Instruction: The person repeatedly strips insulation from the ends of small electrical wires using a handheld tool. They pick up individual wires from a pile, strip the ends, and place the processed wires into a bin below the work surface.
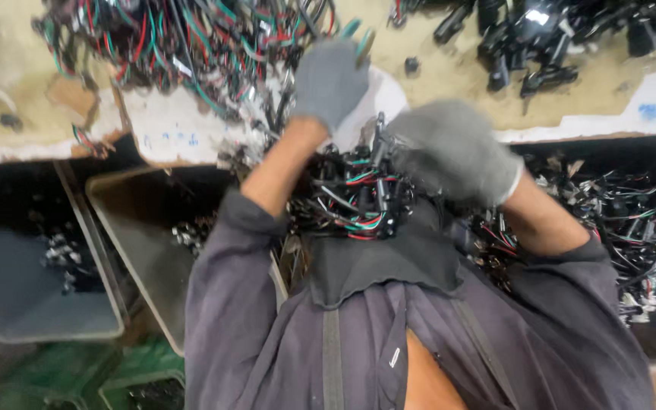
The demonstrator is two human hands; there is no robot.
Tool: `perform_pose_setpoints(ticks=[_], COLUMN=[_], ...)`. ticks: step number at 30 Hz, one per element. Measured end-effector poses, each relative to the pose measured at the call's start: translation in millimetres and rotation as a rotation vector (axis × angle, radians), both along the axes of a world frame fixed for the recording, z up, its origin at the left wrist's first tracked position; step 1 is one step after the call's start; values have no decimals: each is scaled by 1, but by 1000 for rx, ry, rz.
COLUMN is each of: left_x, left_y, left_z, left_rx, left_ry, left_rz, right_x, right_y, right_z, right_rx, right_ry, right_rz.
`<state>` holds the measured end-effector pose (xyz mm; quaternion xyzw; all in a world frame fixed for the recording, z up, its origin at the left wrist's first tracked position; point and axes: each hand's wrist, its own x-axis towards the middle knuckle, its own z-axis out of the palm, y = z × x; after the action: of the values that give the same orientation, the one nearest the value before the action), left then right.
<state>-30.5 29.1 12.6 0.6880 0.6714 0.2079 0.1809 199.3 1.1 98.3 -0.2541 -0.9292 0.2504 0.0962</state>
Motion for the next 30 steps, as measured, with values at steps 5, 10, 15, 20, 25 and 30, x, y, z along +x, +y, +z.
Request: perform_pose_setpoints(ticks=[5,10,15,20,25,30], left_x=[-4,-28,-31,-25,-25,-23], left_y=[-41,-61,-68,-71,-68,-72], left_z=[-24,-10,-7,-4,9,7], left_rx=[-226,-93,-29,-78,-120,-104], left_ry=[-142,-387,-41,-95,-13,59], left_rz=[-3,76,151,3,-61,-87], right_x=[17,21,24,12,8,20], right_y=[71,96,97,53,-9,-17], right_z=[-41,-48,-40,-58,-66,-61], right_rx=[689,629,345,-209,-26,-102], right_ry=[-166,-131,429,1018,698,605], right_rz=[-245,-169,-202,-552,-596,-419])
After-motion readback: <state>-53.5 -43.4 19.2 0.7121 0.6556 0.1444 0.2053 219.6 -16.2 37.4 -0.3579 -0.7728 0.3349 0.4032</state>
